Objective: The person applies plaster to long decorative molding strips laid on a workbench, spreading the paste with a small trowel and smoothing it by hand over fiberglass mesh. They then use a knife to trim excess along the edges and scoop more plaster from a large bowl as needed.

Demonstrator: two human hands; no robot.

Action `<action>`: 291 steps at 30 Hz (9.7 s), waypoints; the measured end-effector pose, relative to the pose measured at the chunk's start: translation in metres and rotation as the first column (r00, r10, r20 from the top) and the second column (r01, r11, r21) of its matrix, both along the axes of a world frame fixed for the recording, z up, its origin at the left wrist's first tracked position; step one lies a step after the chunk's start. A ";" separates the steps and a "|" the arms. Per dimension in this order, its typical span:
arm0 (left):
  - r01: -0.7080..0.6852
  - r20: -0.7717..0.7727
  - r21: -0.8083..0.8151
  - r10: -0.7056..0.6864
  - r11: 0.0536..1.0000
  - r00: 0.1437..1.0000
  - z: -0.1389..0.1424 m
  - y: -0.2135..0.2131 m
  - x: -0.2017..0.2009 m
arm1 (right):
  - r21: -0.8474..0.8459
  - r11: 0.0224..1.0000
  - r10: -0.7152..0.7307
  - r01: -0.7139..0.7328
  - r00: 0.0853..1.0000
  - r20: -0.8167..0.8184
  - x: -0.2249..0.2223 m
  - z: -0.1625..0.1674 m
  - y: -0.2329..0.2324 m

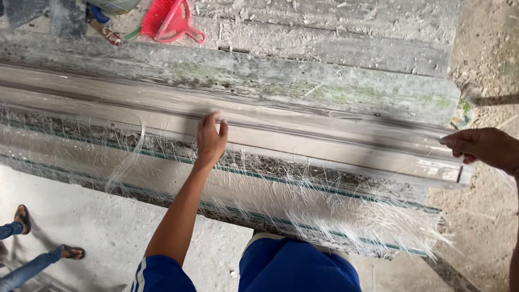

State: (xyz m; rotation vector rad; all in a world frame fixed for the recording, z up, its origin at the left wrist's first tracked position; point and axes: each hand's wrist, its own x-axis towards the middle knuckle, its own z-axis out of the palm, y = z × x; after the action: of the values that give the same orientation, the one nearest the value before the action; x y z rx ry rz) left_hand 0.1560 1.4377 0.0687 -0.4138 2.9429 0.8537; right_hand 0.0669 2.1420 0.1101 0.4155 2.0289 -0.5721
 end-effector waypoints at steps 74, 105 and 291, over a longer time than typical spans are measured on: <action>0.902 -0.011 -0.060 -0.904 0.427 0.427 -0.028 0.505 0.014 | 0.305 0.932 0.363 -0.198 0.538 -0.761 0.174 -0.044 -0.006; 0.810 -0.044 -0.430 -0.887 -0.398 -0.459 0.008 0.624 -0.119 | -0.287 0.719 -0.498 0.634 0.180 -0.849 0.217 -0.047 -0.039; 0.594 -0.199 -0.289 -0.654 0.751 0.730 -0.044 -0.790 -0.082 | 0.330 0.878 0.463 -0.348 0.439 -0.770 0.057 -0.097 -1.247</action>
State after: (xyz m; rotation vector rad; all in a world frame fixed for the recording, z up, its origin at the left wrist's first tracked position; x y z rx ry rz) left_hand 0.0740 0.6473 0.0243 0.7567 3.0760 0.5406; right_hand 0.1239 0.8952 0.0133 -0.4153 2.9800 -0.3447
